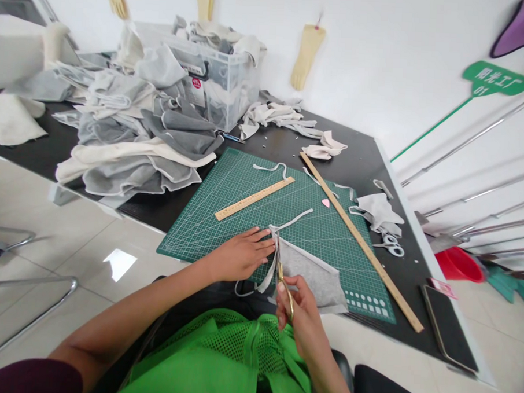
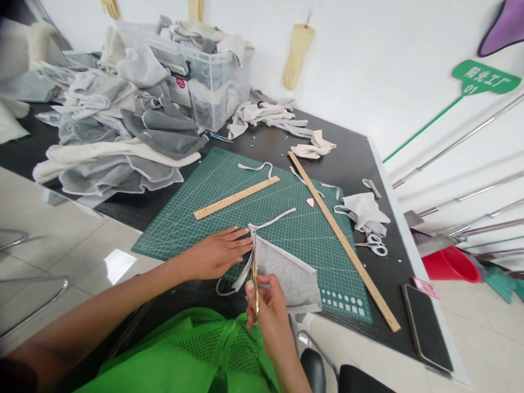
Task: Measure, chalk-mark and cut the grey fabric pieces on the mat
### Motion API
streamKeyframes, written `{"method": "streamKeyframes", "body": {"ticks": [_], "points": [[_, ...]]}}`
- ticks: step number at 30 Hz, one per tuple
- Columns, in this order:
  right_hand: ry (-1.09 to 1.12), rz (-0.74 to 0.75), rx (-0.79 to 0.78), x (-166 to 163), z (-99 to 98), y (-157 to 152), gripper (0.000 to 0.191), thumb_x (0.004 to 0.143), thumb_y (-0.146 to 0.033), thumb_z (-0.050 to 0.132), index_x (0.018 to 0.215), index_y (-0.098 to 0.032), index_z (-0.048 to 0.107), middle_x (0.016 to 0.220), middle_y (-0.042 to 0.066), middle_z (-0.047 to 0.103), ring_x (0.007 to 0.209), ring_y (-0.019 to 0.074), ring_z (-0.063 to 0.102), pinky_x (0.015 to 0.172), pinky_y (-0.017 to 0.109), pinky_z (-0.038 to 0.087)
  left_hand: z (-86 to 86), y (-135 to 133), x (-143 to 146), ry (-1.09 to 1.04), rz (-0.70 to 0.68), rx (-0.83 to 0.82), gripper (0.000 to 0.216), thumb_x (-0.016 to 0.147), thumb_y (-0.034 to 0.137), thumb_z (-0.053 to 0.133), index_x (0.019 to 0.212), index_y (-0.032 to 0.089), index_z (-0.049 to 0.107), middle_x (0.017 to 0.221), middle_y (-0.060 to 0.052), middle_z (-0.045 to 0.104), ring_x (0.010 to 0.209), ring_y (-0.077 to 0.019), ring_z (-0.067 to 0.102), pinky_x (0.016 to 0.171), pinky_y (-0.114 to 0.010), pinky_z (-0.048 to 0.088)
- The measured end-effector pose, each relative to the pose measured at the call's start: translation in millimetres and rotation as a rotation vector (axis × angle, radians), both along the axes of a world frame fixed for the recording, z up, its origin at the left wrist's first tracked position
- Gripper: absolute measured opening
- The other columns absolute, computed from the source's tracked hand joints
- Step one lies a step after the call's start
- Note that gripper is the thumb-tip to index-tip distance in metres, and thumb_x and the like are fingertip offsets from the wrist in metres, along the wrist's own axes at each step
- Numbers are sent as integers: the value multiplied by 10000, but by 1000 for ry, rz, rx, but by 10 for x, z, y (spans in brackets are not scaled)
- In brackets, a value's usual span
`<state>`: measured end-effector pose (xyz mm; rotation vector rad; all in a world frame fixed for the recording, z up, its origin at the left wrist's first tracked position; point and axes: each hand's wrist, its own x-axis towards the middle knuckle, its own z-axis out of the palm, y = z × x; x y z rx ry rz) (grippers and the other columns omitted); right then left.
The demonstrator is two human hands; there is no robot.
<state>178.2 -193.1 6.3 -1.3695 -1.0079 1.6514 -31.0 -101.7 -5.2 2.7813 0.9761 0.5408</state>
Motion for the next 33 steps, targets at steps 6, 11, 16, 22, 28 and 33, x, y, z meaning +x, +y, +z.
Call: {"method": "streamKeyframes", "body": {"ticks": [6,11,16,22,28,33], "points": [[-8,-5,17,-8,-9,25,375,877,-571,663,958,-244,499,592,-102,470,400,55,403,385,172,342,-16,-3,-4,-8,0,16,442,1014,268,413,1433,162,508,1491,-61,529,1451,-229,391,1233,-422,265],[10,-37,6,-23,-5,17,370,875,-575,665,931,-245,508,610,-92,465,413,53,396,390,174,326,-33,3,-1,-2,-8,23,439,1011,266,416,1424,155,514,1486,-65,534,1443,-233,402,1230,-434,273],[29,-53,1,-34,2,10,371,868,-582,670,906,-247,515,607,-90,456,408,47,374,394,176,296,-32,4,-3,0,-7,15,442,1012,267,411,1431,163,506,1491,-63,528,1447,-236,396,1231,-432,267],[22,-39,11,-33,-11,25,359,883,-571,659,920,-245,512,608,-94,435,408,44,364,394,174,278,-23,5,0,1,-6,12,438,1018,270,400,1430,165,503,1491,-61,529,1447,-231,397,1233,-420,258],[5,-32,8,-18,-19,25,382,866,-588,669,933,-249,506,604,-100,434,401,50,360,388,177,277,-10,-1,6,-3,4,18,430,1023,275,398,1421,158,514,1480,-67,540,1437,-228,410,1232,-418,259],[-14,-17,15,-13,0,39,384,864,-585,669,953,-247,509,599,-104,435,399,52,359,386,178,303,-11,0,8,9,1,13,436,1030,278,383,1427,151,509,1487,-66,533,1442,-230,403,1235,-420,254]]}}
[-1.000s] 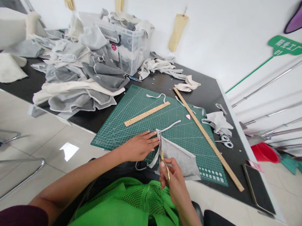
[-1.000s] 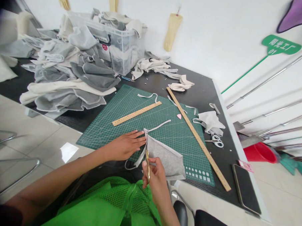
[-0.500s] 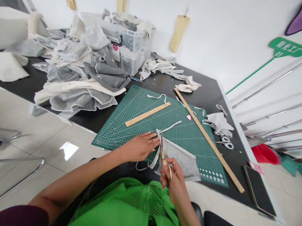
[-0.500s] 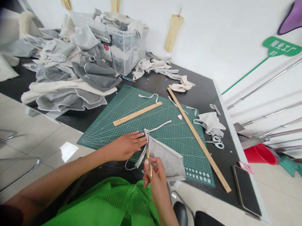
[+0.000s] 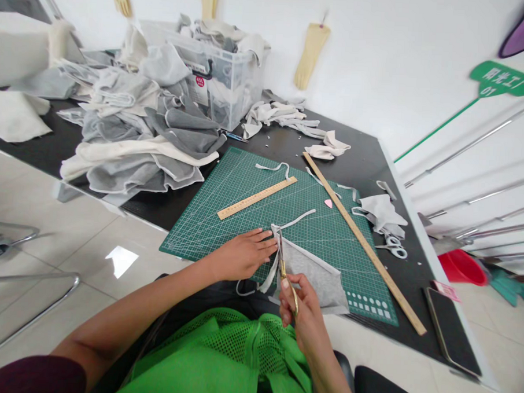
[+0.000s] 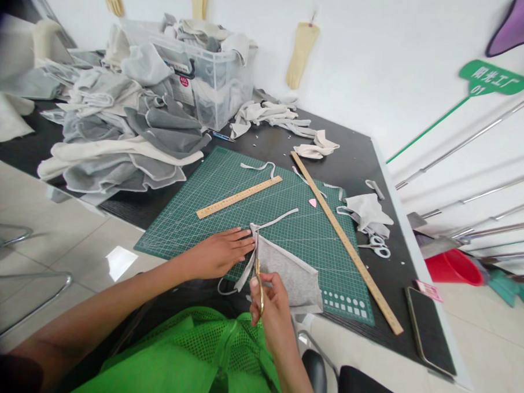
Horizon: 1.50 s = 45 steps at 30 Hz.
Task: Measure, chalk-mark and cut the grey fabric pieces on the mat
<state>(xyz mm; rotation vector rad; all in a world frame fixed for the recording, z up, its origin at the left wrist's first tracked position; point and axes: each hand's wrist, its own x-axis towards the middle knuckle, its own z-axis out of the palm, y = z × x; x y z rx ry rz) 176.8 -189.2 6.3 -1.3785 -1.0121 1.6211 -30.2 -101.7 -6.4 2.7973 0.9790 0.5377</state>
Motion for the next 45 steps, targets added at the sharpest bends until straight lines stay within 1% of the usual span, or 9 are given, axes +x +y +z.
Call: {"method": "streamKeyframes", "body": {"ticks": [10,15,20,24,35,38,40,43,45], "points": [[11,-10,-2,-8,-12,-10,375,870,-572,669,951,-246,503,594,-108,424,400,50,351,387,176,282,-13,-7,-3,-3,11,8,448,1018,270,414,1446,166,496,1490,-67,529,1438,-227,412,1225,-427,278],[-6,21,16,5,-24,-16,354,888,-548,662,989,-244,510,593,-110,418,413,50,356,402,174,283,-31,-1,-3,7,14,4,448,1029,286,389,1446,159,494,1502,-61,516,1442,-226,405,1232,-424,262],[-14,42,33,-1,4,-26,358,894,-547,654,990,-240,494,586,-117,400,408,54,344,396,174,300,-57,3,-1,-1,20,9,454,1019,289,414,1452,177,490,1496,-64,523,1444,-222,404,1228,-424,267],[-14,55,37,4,12,-33,363,893,-546,658,999,-237,498,591,-113,420,416,61,364,404,181,306,-59,-2,-6,-5,20,9,458,1013,283,426,1456,184,487,1495,-63,524,1448,-215,398,1230,-420,267],[-37,32,21,20,2,-30,382,871,-533,693,1001,-223,512,520,-115,454,385,53,367,402,177,298,-54,6,-15,-3,3,-4,449,1038,298,365,1444,153,491,1505,-62,512,1449,-237,390,1235,-430,253],[-39,30,9,21,-8,-40,405,858,-547,704,996,-224,503,511,-115,457,380,52,369,398,174,298,-55,4,-11,-17,1,-1,430,1036,302,372,1416,155,512,1486,-71,532,1433,-240,414,1229,-433,273],[-31,26,1,28,-14,-55,409,856,-554,702,995,-227,499,512,-116,455,380,54,368,392,173,303,-48,0,-7,-41,13,1,398,1034,304,383,1364,155,549,1458,-86,556,1405,-241,449,1219,-433,297],[-9,29,-3,55,-22,-74,395,869,-548,692,999,-230,498,517,-118,449,384,54,365,389,171,306,-22,-2,-2,-92,52,-15,342,1031,297,402,1282,153,582,1378,-106,607,1332,-237,518,1191,-423,348],[-2,34,-7,82,-30,-78,394,870,-546,692,1001,-227,501,514,-118,449,382,53,364,390,170,301,1,4,7,-121,69,-36,302,1019,287,434,1246,155,583,1326,-111,623,1308,-239,525,1163,-413,380]]}}
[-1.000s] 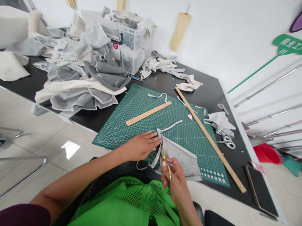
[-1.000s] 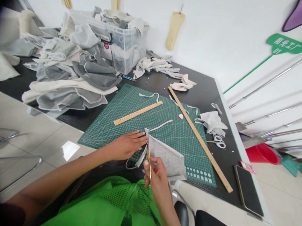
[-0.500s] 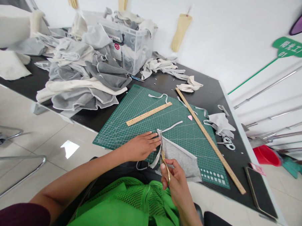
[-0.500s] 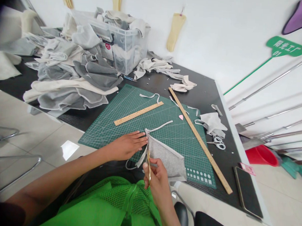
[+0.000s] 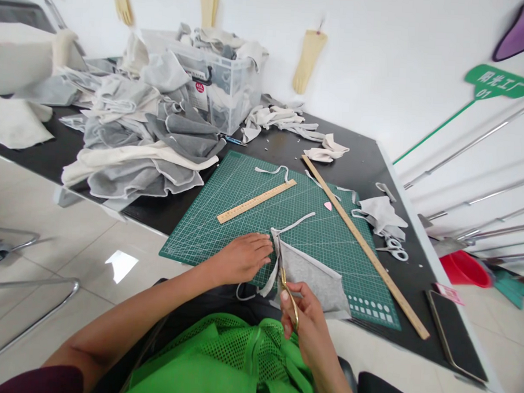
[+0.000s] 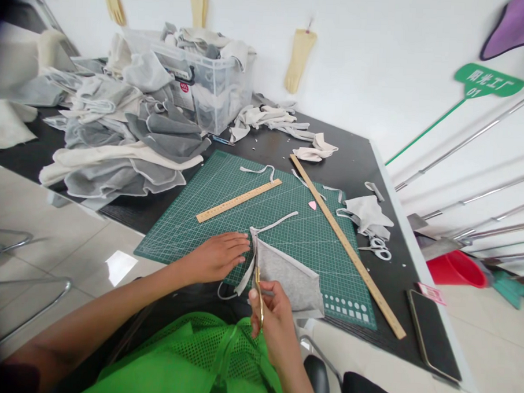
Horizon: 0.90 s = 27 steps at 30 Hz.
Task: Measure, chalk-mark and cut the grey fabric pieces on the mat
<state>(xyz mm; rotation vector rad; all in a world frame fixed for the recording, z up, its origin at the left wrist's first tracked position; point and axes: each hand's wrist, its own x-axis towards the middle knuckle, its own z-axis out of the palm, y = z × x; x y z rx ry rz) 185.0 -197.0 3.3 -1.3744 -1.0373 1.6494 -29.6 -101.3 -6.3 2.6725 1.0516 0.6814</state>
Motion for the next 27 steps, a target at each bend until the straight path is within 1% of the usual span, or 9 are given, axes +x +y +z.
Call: {"method": "streamKeyframes", "body": {"ticks": [3,8,12,14,17,19,21,23,27], "points": [[-2,8,-11,42,-21,5,397,877,-550,683,1009,-222,501,493,-117,459,375,53,373,397,170,298,44,20,27,-23,26,-58,224,998,262,477,1169,161,580,1227,-107,639,1260,-245,536,1105,-402,419],[48,12,-31,91,-69,16,387,881,-535,688,1001,-217,502,527,-113,466,379,49,388,395,169,298,169,99,76,18,82,-177,111,996,242,462,1003,186,558,998,-62,651,1013,-221,616,916,-375,469],[97,13,-31,113,-93,22,379,886,-535,682,993,-213,512,542,-110,456,383,44,367,387,169,293,323,316,75,42,61,-183,233,1022,302,411,1174,205,558,1024,-70,656,957,-229,626,893,-386,465],[116,21,-31,125,-99,28,373,892,-536,675,984,-211,514,532,-112,443,384,43,353,387,167,288,403,481,90,-21,-49,-168,327,1024,325,425,1320,229,525,1141,-86,646,1067,-235,601,966,-390,450],[129,26,-27,143,-103,35,379,892,-541,671,977,-206,515,532,-113,432,383,42,344,383,165,284,470,725,195,-126,-360,-216,397,1004,354,497,1391,264,523,1306,-87,604,1274,-238,499,1131,-412,350],[129,21,-26,152,-103,36,393,885,-552,672,973,-203,515,538,-112,433,383,42,338,377,166,289,456,852,324,-159,-501,-330,326,1003,375,503,1286,271,628,1401,-76,557,1372,-239,428,1185,-411,299],[133,20,-32,155,-103,34,406,878,-562,674,972,-201,514,538,-111,433,386,43,336,375,166,290,400,953,465,-91,-630,-419,265,987,388,532,1090,255,737,1443,-54,542,1460,-276,333,1212,-433,261],[140,19,-43,151,-105,29,419,871,-570,677,982,-201,513,538,-110,437,385,43,337,377,166,285,326,1043,575,-37,-667,-460,240,958,389,582,985,240,769,1450,-44,551,1497,-304,274,1221,-456,244],[146,3,-68,139,-114,22,452,850,-593,689,1005,-207,512,537,-110,443,378,47,338,375,170,284,188,1246,608,-86,-703,-434,174,909,355,654,919,230,775,1372,-62,624,1447,-289,384,1216,-438,271]]}}
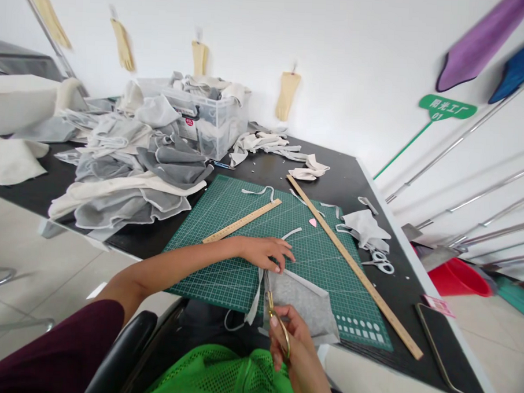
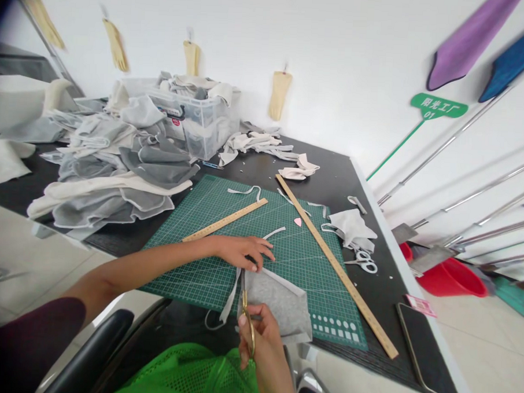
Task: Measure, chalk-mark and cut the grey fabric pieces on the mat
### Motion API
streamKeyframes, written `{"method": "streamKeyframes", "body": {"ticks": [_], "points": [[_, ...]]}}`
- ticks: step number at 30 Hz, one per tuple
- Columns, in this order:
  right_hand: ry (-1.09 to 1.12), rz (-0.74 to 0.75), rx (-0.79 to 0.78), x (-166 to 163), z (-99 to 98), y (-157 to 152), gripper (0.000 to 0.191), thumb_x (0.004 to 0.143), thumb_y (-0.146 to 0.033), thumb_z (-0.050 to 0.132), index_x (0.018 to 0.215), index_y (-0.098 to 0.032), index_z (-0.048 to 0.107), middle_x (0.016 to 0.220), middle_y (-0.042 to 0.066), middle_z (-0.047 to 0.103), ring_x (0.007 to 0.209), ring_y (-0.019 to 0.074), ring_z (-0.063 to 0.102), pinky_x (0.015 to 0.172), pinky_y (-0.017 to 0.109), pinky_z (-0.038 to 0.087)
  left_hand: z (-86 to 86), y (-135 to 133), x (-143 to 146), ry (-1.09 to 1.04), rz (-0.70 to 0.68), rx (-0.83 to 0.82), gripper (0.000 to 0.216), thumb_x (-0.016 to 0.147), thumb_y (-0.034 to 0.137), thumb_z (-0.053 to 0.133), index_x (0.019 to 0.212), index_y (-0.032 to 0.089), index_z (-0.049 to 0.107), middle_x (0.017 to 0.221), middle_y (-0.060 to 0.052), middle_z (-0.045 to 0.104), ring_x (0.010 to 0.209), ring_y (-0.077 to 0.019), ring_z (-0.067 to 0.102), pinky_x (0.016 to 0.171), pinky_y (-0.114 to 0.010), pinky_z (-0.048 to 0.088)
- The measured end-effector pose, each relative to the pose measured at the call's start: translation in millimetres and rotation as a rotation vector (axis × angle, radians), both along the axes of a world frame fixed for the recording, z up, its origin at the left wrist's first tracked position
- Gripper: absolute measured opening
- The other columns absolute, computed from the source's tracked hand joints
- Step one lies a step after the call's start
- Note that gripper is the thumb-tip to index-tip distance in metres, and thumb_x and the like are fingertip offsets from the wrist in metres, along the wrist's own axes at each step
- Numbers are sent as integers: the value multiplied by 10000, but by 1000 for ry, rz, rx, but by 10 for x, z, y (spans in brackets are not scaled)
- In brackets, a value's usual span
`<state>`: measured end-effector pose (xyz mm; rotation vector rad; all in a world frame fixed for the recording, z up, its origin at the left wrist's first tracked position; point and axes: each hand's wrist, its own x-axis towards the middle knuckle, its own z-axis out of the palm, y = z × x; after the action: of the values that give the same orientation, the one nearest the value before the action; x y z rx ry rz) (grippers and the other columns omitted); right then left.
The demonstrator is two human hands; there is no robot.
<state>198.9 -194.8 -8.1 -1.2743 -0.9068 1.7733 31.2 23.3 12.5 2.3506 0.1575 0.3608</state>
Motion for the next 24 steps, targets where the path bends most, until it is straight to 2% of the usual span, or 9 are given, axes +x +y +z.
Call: {"method": "streamKeyframes", "body": {"ticks": [2,6,9,12,15,18,21,24], "points": [[7,-2,-10,-1,-4,-3,452,852,-594,687,1017,-209,514,542,-106,451,382,49,342,379,172,282,-54,105,-55,-40,16,-9,182,912,357,651,921,225,775,1327,-78,655,1400,-275,453,1207,-432,292],[-6,-7,-2,2,-9,-17,404,890,-566,660,1010,-204,525,532,-102,449,398,49,339,400,174,279,-127,248,-161,-68,67,-12,256,944,386,602,913,206,782,1325,-106,656,1404,-282,447,1196,-446,296],[-18,-12,-8,-11,-5,-35,400,891,-565,660,996,-203,525,539,-105,437,397,48,332,402,180,281,-123,250,-184,-39,68,-34,289,966,397,563,970,207,781,1335,-107,649,1407,-281,441,1200,-450,280],[-20,-9,-28,-33,7,-48,412,881,-571,668,998,-206,519,578,-101,446,399,46,346,404,184,289,-69,162,-175,-28,89,-69,278,964,412,569,1036,234,770,1432,-72,579,1469,-284,347,1223,-454,226],[-25,-3,-33,-50,24,-48,412,884,-576,661,1000,-207,518,590,-101,445,402,45,358,414,185,289,-15,51,-165,-27,35,-69,276,967,392,567,914,218,774,1469,-49,546,1502,-270,284,1234,-414,218],[-44,-17,-39,-62,44,-37,431,870,-591,670,994,-206,521,571,-101,451,390,46,356,409,184,276,-10,7,-163,-30,29,7,239,949,354,596,856,198,752,1401,-75,604,1485,-273,321,1231,-418,239],[-56,-41,-42,-79,63,-28,452,847,-609,686,976,-209,520,555,-100,457,375,49,355,400,183,276,-43,67,-178,-58,48,50,259,962,319,567,812,187,732,1327,-94,655,1434,-260,411,1226,-420,259],[-46,-57,-28,-102,72,-40,449,840,-601,699,971,-209,524,534,-101,450,376,52,356,399,181,279,-84,177,-209,-63,80,21,287,970,326,554,794,187,733,1298,-94,677,1391,-245,469,1226,-411,263]]}}
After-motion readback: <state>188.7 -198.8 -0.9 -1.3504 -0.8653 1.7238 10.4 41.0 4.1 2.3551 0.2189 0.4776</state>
